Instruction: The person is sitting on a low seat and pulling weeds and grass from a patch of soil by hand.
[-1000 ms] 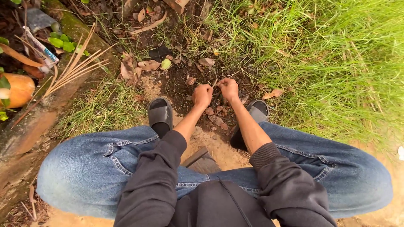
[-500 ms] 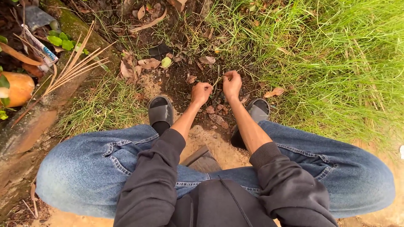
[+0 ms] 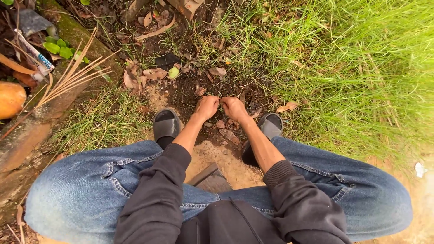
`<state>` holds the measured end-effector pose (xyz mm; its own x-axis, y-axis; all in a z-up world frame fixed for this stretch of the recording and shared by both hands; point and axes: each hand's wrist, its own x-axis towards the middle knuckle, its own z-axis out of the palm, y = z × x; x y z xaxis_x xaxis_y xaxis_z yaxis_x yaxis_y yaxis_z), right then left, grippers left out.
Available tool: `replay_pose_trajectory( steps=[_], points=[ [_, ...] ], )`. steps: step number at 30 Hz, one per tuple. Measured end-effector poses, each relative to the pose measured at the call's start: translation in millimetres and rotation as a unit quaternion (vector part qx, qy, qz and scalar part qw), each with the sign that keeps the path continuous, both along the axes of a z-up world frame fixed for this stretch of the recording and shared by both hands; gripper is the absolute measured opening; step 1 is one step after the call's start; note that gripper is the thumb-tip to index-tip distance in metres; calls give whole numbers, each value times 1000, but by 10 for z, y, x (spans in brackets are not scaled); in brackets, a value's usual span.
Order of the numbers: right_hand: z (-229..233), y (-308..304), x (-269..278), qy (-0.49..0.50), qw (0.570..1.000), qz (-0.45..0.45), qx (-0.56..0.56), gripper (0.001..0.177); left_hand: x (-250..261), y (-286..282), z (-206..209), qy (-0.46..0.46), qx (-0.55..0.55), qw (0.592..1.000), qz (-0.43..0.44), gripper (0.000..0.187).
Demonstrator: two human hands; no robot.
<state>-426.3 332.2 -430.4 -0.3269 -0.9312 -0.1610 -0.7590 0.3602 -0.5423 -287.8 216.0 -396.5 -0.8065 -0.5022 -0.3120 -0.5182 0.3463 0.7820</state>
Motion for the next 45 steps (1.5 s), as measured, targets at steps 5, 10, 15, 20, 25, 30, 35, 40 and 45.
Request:
replay_pose_trajectory(
  steps=[5, 10, 15, 20, 25, 30, 35, 40, 45],
  points=[
    [-184, -86, 11, 50, 995, -17, 85, 21, -3, 68, -187, -64, -41, 996, -47, 23],
    [176, -211, 276, 138, 971, -155, 117, 21, -147, 137, 3, -110, -125, 985, -47, 23],
    [254, -229, -171, 64, 962, -264, 24, 19, -199, 438, 599, 2, -167, 985, -39, 24],
    [492, -192, -286, -236, 923, -296, -69, 10, -349, 226, 187, 78, -42, 987, 136, 17],
    [822, -402, -131, -390, 855, -326, -108, 6, -334, -72, 185, 53, 62, 971, 226, 17],
    [650, -437, -55, -460, 806, -356, -104, 8, -268, -88, 115, 60, 39, 962, 264, 15],
    [640, -566, 87, -503, 773, -374, -99, 10, -240, -170, -139, 16, 39, 966, 255, 21],
    [499, -727, 237, -490, 784, -361, -120, 8, -41, -164, 144, 24, 66, 961, 266, 19],
    [643, -941, 603, -467, 826, -308, -62, 9, 379, -386, -57, 14, 68, 951, 302, 15]
  ],
)
